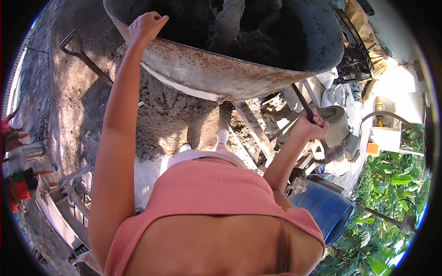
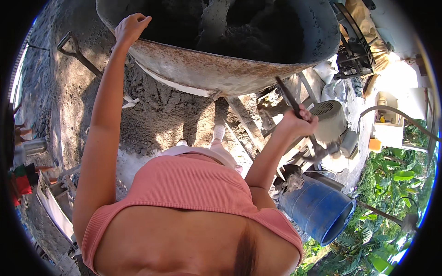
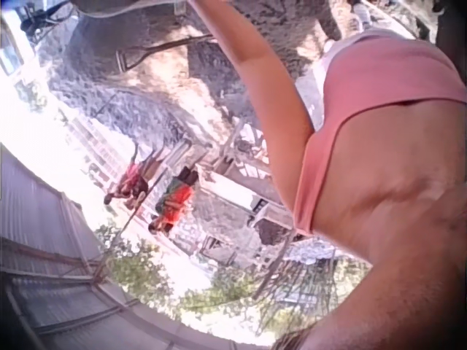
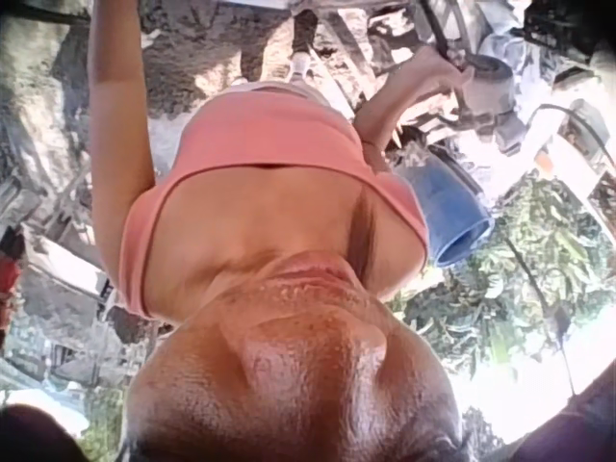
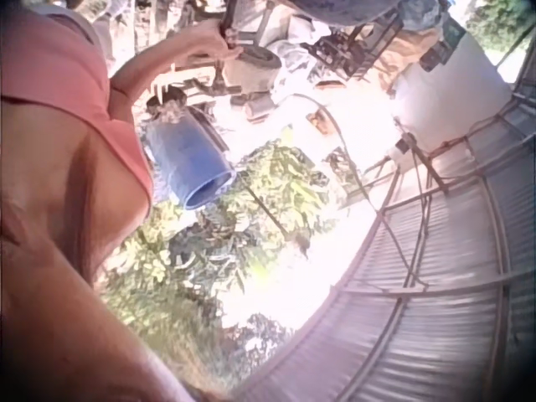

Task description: Operating and cleaning a concrete mixer and handling mortar components at a construction site.

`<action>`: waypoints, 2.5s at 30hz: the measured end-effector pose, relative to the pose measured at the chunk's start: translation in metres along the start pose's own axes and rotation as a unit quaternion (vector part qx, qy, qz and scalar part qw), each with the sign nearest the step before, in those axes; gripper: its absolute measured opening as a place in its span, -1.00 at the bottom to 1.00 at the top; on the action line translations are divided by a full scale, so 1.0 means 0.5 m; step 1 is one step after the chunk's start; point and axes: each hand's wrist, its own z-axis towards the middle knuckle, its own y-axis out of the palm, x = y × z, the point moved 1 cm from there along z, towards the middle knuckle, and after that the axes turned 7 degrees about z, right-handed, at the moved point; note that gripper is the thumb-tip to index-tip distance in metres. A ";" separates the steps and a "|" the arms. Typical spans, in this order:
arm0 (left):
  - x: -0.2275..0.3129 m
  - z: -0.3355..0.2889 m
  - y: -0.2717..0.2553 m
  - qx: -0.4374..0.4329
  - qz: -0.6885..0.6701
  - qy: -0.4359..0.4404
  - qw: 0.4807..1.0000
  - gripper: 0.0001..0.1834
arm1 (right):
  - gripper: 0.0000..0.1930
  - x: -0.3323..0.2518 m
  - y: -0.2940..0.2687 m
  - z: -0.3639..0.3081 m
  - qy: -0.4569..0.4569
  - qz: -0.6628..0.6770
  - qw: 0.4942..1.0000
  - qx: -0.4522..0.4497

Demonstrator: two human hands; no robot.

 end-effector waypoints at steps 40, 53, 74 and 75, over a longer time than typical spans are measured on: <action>0.021 0.015 -0.015 -0.096 0.067 -0.068 0.991 -0.64 | -0.64 0.069 -0.005 0.338 0.224 -0.298 0.926 -0.051; 0.013 0.025 -0.004 -0.093 0.026 -0.061 0.993 -0.65 | -0.72 0.046 -0.009 0.358 0.080 -0.076 0.991 0.079; -0.032 0.012 0.003 -0.054 0.025 -0.045 0.997 -0.65 | -0.75 0.138 -0.098 0.078 0.437 -0.339 0.833 -0.027; -0.033 0.006 -0.004 -0.053 0.009 -0.062 0.997 -0.67 | -0.74 0.123 -0.121 0.074 0.454 -0.356 0.816 -0.039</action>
